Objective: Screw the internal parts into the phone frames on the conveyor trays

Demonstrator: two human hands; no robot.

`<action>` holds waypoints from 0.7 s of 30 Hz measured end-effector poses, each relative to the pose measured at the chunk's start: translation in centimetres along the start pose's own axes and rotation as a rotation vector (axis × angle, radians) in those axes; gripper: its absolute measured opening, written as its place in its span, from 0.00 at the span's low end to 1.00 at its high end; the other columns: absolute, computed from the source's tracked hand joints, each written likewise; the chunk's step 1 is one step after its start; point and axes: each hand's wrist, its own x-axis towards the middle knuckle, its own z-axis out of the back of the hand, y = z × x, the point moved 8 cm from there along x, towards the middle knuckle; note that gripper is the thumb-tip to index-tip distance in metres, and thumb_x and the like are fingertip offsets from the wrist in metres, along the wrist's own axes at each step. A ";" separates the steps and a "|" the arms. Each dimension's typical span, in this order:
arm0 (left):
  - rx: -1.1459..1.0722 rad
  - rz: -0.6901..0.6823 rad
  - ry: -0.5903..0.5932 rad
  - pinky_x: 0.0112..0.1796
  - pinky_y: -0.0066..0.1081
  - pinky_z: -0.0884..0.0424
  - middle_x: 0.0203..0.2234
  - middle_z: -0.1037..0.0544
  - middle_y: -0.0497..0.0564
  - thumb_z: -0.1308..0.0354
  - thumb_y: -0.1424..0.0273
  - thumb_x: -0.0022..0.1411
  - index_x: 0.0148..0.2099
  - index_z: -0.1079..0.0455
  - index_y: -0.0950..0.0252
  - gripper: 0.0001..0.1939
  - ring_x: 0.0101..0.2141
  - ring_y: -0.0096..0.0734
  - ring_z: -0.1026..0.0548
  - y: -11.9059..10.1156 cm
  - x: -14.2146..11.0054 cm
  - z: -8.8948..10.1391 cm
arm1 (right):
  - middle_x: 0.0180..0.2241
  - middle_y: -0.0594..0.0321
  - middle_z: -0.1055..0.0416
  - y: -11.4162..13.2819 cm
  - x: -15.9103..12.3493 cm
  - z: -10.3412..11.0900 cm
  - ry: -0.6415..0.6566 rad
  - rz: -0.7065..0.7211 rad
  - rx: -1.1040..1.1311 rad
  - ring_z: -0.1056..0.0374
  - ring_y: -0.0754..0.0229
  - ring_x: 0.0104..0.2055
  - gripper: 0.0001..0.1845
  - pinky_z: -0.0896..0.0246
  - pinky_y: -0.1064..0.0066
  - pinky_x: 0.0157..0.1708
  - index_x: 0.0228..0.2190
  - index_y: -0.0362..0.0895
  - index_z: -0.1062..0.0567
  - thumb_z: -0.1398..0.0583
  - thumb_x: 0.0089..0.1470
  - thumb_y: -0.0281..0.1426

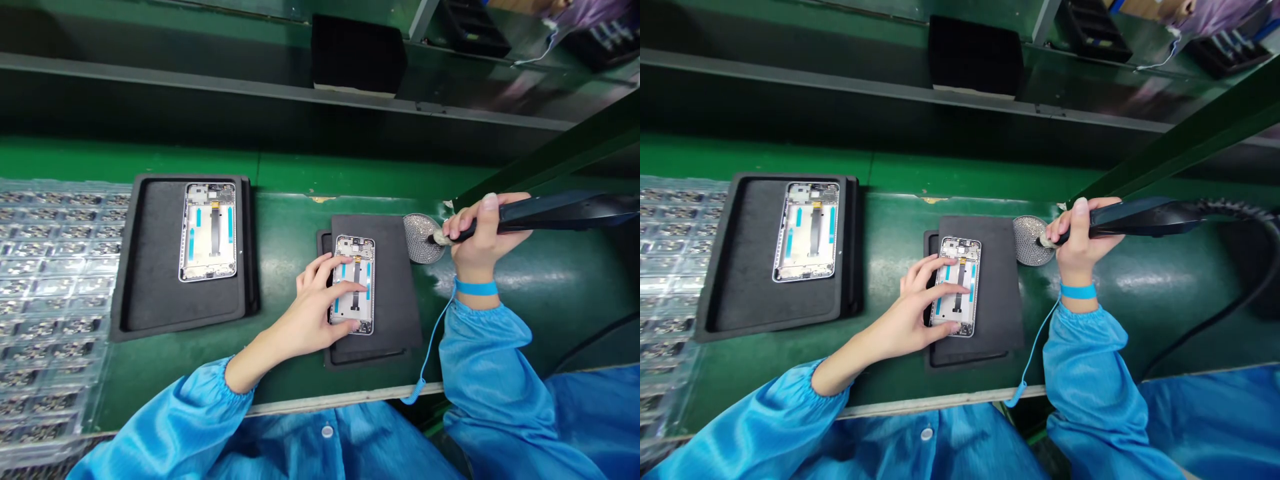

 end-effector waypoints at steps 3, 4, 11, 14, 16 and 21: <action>0.004 0.000 -0.007 0.79 0.75 0.37 0.84 0.34 0.57 0.17 0.66 0.69 0.70 0.14 0.46 0.30 0.85 0.71 0.44 0.1 0.0 0.0 | 0.20 0.80 0.38 0.1 -0.2 -0.2 0.026 -0.002 -0.014 0.40 0.62 0.15 0.28 0.37 0.70 0.15 0.39 0.53 0.32 0.23 0.67 0.52; 0.004 -0.002 -0.011 0.79 0.75 0.37 0.84 0.33 0.57 0.17 0.66 0.68 0.70 0.14 0.46 0.31 0.85 0.71 0.44 0.1 0.0 0.0 | 0.20 0.80 0.38 0.1 -0.2 -0.2 0.033 0.003 -0.016 0.40 0.62 0.15 0.28 0.36 0.70 0.16 0.39 0.53 0.32 0.23 0.68 0.52; 0.014 -0.015 -0.071 0.81 0.75 0.40 0.85 0.34 0.59 0.16 0.62 0.70 0.70 0.13 0.49 0.28 0.86 0.73 0.46 -0.1 0.1 -0.5 | 0.19 0.78 0.38 0.1 -0.1 -0.6 0.043 0.081 -0.020 0.42 0.63 0.15 0.28 0.39 0.71 0.14 0.37 0.53 0.32 0.21 0.66 0.51; 0.004 -0.024 -0.053 0.82 0.75 0.41 0.86 0.36 0.59 0.19 0.62 0.73 0.72 0.14 0.50 0.28 0.87 0.73 0.47 -0.3 0.1 -0.6 | 0.19 0.78 0.37 2.1 -0.4 -1.0 0.030 0.024 -0.007 0.40 0.62 0.16 0.28 0.34 0.70 0.16 0.39 0.53 0.31 0.21 0.63 0.51; -0.013 -0.028 -0.044 0.83 0.74 0.42 0.87 0.36 0.58 0.22 0.65 0.73 0.71 0.14 0.50 0.27 0.87 0.71 0.47 -0.6 0.1 -0.6 | 0.20 0.79 0.37 4.3 -1.2 -1.2 0.005 -0.004 0.031 0.41 0.63 0.16 0.31 0.35 0.71 0.16 0.39 0.54 0.33 0.20 0.60 0.52; -0.054 -0.010 -0.055 0.85 0.72 0.46 0.87 0.37 0.57 0.26 0.73 0.72 0.69 0.13 0.53 0.26 0.89 0.67 0.50 -1.4 0.4 -0.8 | 0.19 0.81 0.36 9.0 -4.8 -3.8 0.296 -0.084 0.190 0.57 0.66 0.10 0.48 0.48 0.73 0.08 0.35 0.49 0.47 0.20 0.59 0.63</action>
